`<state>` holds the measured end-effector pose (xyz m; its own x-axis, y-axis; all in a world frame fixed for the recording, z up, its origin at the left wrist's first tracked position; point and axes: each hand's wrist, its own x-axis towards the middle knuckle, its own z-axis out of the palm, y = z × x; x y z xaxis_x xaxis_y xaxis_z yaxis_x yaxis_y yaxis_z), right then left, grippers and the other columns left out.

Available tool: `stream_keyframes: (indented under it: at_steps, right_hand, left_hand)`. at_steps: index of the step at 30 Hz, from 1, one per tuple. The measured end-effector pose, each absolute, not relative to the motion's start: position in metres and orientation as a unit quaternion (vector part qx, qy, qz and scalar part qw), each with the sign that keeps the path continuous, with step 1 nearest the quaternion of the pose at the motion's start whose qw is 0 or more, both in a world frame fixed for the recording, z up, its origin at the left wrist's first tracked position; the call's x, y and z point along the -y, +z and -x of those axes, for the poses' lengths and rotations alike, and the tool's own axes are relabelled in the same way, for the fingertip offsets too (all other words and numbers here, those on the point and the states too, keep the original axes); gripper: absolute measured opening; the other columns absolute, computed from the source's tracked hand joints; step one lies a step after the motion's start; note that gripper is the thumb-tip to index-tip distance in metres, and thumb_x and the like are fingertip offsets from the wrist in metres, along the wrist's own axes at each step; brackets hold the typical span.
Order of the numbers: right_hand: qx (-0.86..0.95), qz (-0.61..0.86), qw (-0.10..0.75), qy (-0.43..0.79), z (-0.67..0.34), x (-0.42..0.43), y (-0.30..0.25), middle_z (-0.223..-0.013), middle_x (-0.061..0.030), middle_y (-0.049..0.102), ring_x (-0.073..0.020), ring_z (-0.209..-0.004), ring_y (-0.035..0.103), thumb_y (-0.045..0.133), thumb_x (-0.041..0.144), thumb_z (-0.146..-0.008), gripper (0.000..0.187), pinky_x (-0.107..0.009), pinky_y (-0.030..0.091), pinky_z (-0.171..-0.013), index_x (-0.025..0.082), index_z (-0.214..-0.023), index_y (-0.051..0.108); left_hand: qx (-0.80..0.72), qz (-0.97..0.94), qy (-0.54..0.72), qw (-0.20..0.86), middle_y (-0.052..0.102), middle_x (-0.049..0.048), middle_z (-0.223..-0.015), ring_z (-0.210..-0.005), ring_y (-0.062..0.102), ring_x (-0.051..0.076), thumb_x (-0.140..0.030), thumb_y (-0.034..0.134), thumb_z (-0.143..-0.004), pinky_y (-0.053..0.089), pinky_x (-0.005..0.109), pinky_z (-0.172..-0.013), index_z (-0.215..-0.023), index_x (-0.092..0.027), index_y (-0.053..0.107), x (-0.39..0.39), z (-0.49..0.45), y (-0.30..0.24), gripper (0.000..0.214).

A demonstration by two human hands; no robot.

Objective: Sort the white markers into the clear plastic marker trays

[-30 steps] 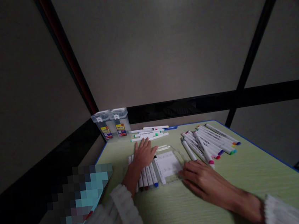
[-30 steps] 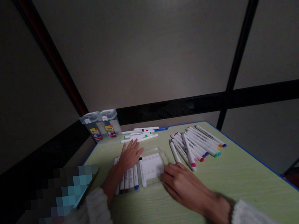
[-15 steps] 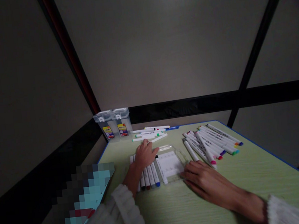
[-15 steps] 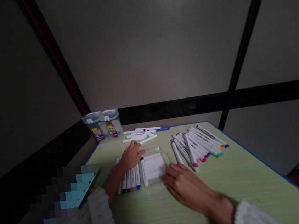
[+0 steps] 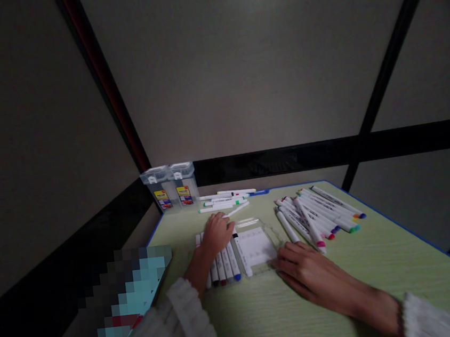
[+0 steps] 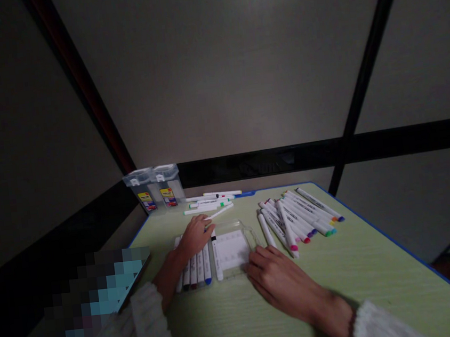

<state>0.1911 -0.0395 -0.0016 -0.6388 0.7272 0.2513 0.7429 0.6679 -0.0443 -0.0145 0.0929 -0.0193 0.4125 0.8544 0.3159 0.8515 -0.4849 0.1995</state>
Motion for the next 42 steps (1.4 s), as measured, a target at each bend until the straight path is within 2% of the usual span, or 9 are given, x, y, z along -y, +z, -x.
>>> stream_keyframes:
  at_steps: [7,12,18,25,30,37,42]
  right_hand:
    - [0.906,0.399,0.134,-0.04,-0.192,0.039,-0.003,-0.08,-0.0051,0.055,-0.019,-0.08,0.049,0.04,0.016,-0.087,0.02,-0.034,0.037,-0.073,0.018,-0.094,0.058]
    - [0.907,0.396,0.135,-0.037,-0.192,0.04,-0.002,-0.079,-0.0046,0.055,-0.0187,-0.08,0.049,0.039,0.017,-0.087,0.02,-0.034,0.038,-0.074,0.019,-0.095,0.058]
    - [0.905,0.405,0.124,-0.032,-0.192,0.041,-0.001,-0.08,-0.0046,0.055,-0.0191,-0.079,0.049,0.04,0.017,-0.086,0.018,-0.034,0.038,-0.073,0.018,-0.09,0.058]
    - [0.904,0.412,0.112,-0.021,-0.191,0.04,0.0,-0.082,-0.0046,0.055,-0.0202,-0.081,0.048,0.04,0.016,-0.086,0.018,-0.036,0.038,-0.074,0.019,-0.094,0.057]
    - [0.904,0.41,0.122,-0.028,-0.191,0.04,-0.001,-0.081,-0.0045,0.055,-0.0198,-0.08,0.048,0.04,0.016,-0.086,0.018,-0.035,0.038,-0.073,0.019,-0.09,0.058]
    - [0.905,0.403,0.131,-0.031,-0.191,0.042,0.001,-0.079,-0.0044,0.055,-0.0191,-0.079,0.049,0.041,0.016,-0.086,0.017,-0.034,0.039,-0.073,0.018,-0.087,0.058]
    - [0.902,0.407,0.14,-0.031,-0.19,0.042,0.002,-0.08,-0.0048,0.055,-0.0194,-0.079,0.049,0.04,0.017,-0.086,0.019,-0.035,0.039,-0.072,0.019,-0.091,0.058]
  left_hand:
    - [-0.515,-0.815,0.266,0.013,0.056,0.0098,-0.106,-0.099,0.053,0.019,-0.01,0.043,-0.076,0.038,0.03,-0.092,-0.087,-0.012,0.065,-0.092,0.016,-0.013,0.024]
    - [-0.516,-0.79,0.33,0.025,0.062,0.0067,-0.088,-0.087,0.057,0.017,-0.002,0.042,-0.074,0.044,0.03,-0.085,-0.08,-0.014,0.067,-0.094,0.018,-0.01,0.028]
    - [-0.483,-0.777,0.4,0.056,0.064,0.0057,-0.076,-0.076,0.058,0.016,-0.003,0.048,-0.073,0.047,0.03,-0.076,-0.072,-0.014,0.068,-0.091,0.019,-0.007,0.022]
    - [-0.464,-0.738,0.474,0.121,0.065,0.0054,-0.078,-0.077,0.059,0.015,-0.005,0.051,-0.071,0.048,0.028,-0.074,-0.071,-0.014,0.067,-0.087,0.016,-0.003,0.018]
    - [-0.469,-0.701,0.499,0.197,0.068,0.0064,-0.08,-0.076,0.062,0.016,-0.011,0.056,-0.07,0.05,0.028,-0.07,-0.079,-0.014,0.068,-0.087,0.013,-0.005,0.015]
    - [-0.469,-0.624,0.531,0.329,0.068,0.0056,-0.07,-0.061,0.064,0.015,-0.017,0.059,-0.067,0.052,0.025,-0.059,-0.077,-0.011,0.066,-0.09,0.009,-0.006,0.013]
    - [-0.453,-0.567,0.546,0.419,0.064,0.0022,-0.056,-0.052,0.062,0.013,-0.023,0.066,-0.061,0.05,0.023,-0.052,-0.068,-0.011,0.061,-0.093,0.005,-0.002,0.015]
